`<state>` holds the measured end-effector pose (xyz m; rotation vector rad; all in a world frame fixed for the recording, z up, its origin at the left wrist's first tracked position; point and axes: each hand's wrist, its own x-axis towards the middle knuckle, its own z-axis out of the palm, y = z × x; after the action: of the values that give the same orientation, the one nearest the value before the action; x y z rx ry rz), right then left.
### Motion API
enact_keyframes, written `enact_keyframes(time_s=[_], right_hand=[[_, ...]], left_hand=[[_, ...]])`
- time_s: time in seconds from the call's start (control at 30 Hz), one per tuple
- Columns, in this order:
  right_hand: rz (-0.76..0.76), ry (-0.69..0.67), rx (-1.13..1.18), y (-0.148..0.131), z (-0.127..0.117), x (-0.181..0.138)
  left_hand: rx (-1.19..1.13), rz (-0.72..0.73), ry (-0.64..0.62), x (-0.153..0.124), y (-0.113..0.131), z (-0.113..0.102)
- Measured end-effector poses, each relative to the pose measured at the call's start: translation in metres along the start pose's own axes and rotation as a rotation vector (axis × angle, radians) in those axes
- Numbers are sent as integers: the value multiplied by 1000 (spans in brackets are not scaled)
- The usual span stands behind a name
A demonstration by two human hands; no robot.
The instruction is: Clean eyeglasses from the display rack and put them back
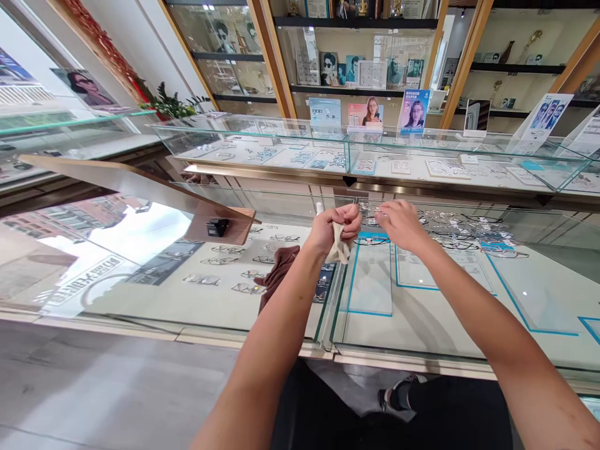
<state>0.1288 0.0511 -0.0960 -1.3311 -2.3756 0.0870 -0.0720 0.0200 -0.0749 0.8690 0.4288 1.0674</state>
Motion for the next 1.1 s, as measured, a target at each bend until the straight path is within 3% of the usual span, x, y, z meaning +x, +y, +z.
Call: enact_keyframes(time_s=[0.13,0.23,0.37,0.5,0.63,0.83,1.1], right_hand=[[44,192,180,18,-50,-16],[125,203,393,29,-69,-41],[209,165,722,33,-62,-74],[205,262,853,32,-43,-89],[101,308,788,24,-28,-94],[-150,411,446,2,-19,-107],[-313,408,160,-6,-17,-112]], left_hand=[[74,1,-96,-3,-2,9],[120,-17,-140,-3,-7,12],[173,-71,-228,-1,-20,16],[206,-121,-249,1,-38,24],[216,-190,-231,0,-52,32],[197,-274,-188,2,-61,29],[87,-410,-190,4,-63,21]])
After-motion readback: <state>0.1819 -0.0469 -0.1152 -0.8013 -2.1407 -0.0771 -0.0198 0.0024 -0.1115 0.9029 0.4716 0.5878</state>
